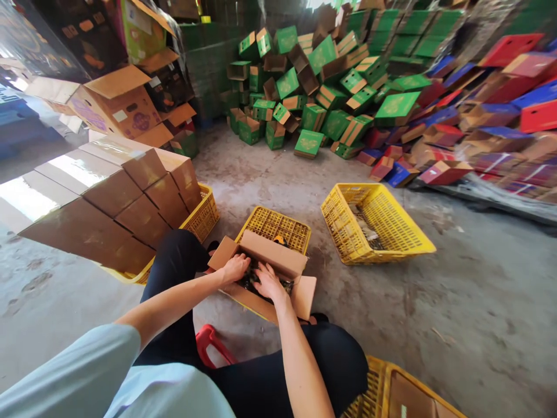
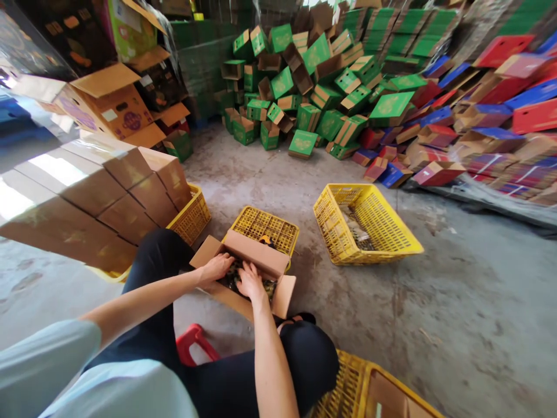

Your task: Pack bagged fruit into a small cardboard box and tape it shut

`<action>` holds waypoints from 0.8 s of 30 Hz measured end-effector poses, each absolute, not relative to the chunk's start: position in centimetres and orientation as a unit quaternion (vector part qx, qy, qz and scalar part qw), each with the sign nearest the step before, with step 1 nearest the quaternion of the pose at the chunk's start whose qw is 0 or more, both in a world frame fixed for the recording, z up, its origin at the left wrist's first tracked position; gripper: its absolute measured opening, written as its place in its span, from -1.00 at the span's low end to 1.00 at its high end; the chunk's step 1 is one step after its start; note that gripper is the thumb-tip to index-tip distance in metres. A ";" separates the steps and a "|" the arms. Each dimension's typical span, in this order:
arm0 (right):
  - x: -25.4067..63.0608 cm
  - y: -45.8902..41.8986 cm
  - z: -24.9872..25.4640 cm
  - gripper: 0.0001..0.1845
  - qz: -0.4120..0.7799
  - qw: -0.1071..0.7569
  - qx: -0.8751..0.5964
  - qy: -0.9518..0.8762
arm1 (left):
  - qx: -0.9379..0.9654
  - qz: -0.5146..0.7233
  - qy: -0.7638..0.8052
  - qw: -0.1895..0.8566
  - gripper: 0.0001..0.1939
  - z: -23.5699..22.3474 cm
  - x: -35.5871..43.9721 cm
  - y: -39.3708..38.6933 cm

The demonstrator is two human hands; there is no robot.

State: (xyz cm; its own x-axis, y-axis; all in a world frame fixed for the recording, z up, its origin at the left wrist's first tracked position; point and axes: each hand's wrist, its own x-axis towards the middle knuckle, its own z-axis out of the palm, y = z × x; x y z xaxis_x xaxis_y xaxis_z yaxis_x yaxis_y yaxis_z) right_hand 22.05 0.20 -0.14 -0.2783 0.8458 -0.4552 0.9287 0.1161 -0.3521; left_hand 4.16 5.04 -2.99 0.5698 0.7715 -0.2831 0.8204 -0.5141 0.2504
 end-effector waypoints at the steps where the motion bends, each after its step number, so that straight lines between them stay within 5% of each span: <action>1: 21.8 0.1 -0.3 -0.38 -0.293 0.077 0.596 0.744 | 0.865 -0.081 0.465 0.171 -0.60 -3.1 4.4 5.2; 7: 20.4 -0.6 -1.0 -0.42 -0.226 0.070 0.654 0.718 | 0.871 -0.137 0.444 0.160 -0.39 -2.9 5.5 5.0; 19: 21.1 -0.1 -0.4 -0.55 -0.212 0.101 0.652 0.720 | 0.884 -0.123 0.390 0.227 -0.83 -1.4 4.5 5.4; 22: 21.2 -0.6 0.1 -0.57 -0.206 0.110 0.647 0.726 | 0.881 -0.104 0.383 0.259 -0.78 -1.5 4.1 4.5; 24: 21.1 -0.8 0.1 -0.39 -0.205 0.114 0.647 0.725 | 0.879 -0.097 0.377 0.274 -0.68 -1.7 4.0 4.2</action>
